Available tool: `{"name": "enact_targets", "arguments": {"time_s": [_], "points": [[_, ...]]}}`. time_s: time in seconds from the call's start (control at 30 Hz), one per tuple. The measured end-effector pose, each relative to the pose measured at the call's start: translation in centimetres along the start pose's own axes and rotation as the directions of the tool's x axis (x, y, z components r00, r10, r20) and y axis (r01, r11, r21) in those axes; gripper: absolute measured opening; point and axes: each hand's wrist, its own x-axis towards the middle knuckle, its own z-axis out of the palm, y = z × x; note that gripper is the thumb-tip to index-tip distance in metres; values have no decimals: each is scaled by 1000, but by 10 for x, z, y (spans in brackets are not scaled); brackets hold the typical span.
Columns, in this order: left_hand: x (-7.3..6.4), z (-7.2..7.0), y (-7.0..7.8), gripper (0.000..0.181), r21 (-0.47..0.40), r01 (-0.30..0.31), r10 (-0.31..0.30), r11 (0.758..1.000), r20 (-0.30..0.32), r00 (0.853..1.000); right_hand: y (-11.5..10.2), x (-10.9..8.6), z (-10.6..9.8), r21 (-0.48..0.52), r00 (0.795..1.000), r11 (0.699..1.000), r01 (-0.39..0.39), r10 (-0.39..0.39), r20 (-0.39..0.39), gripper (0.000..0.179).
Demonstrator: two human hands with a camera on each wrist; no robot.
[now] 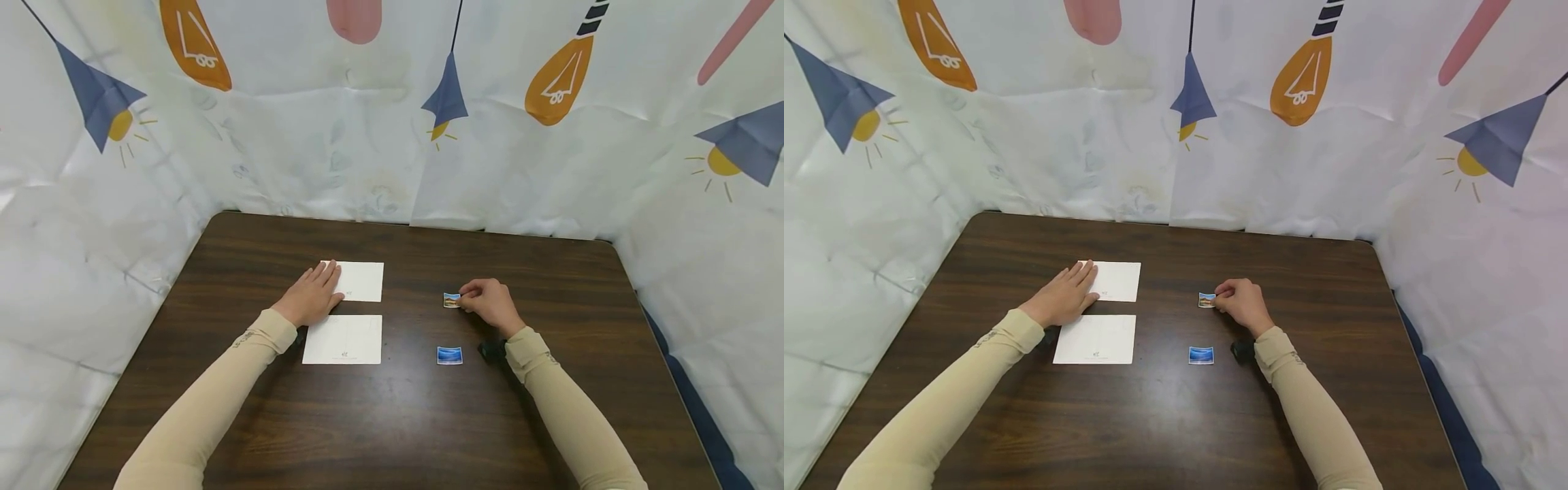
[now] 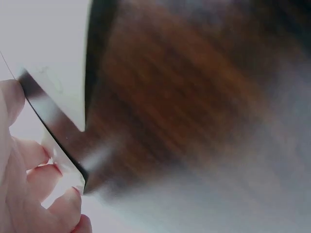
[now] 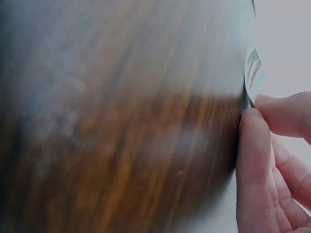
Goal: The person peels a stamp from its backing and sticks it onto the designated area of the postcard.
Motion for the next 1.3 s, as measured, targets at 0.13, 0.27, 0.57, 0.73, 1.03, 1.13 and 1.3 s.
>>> {"name": "enact_targets", "arguments": {"time_s": [0.13, 0.27, 0.57, 0.73, 1.03, 1.13, 1.3], "points": [[0, 0, 3, 67, 7, 0, 0, 1000, -14, 1000, 0, 1, 2, 11, 1000, 1000, -18, 18, -1, 24], [-2, -1, 4, 65, 12, -1, 2, 1000, -29, 1000, 1, 3, 3, 31, 999, 999, -32, 32, 8, 24], [-2, -3, 4, 66, 1, -4, 4, 1000, 3, 1000, 2, 1, 2, 106, 998, 993, -61, 59, 20, 16], [-2, -7, 3, 68, -32, 8, -7, 999, 42, 999, 1, -3, 1, 124, 998, 991, -55, 52, 25, 17], [-2, -15, 2, 68, -31, 10, -8, 999, 69, 998, -3, -9, -5, 205, 997, 977, -65, 56, 47, 19], [-3, -16, 1, 67, -30, 6, -4, 1000, 57, 998, -3, -11, -7, 247, 997, 967, -62, 48, 62, 21], [-3, -14, 3, 66, -18, -36, 36, 999, -10, 999, -3, -16, -11, 309, 995, 950, -50, 23, 92, 25]]}}
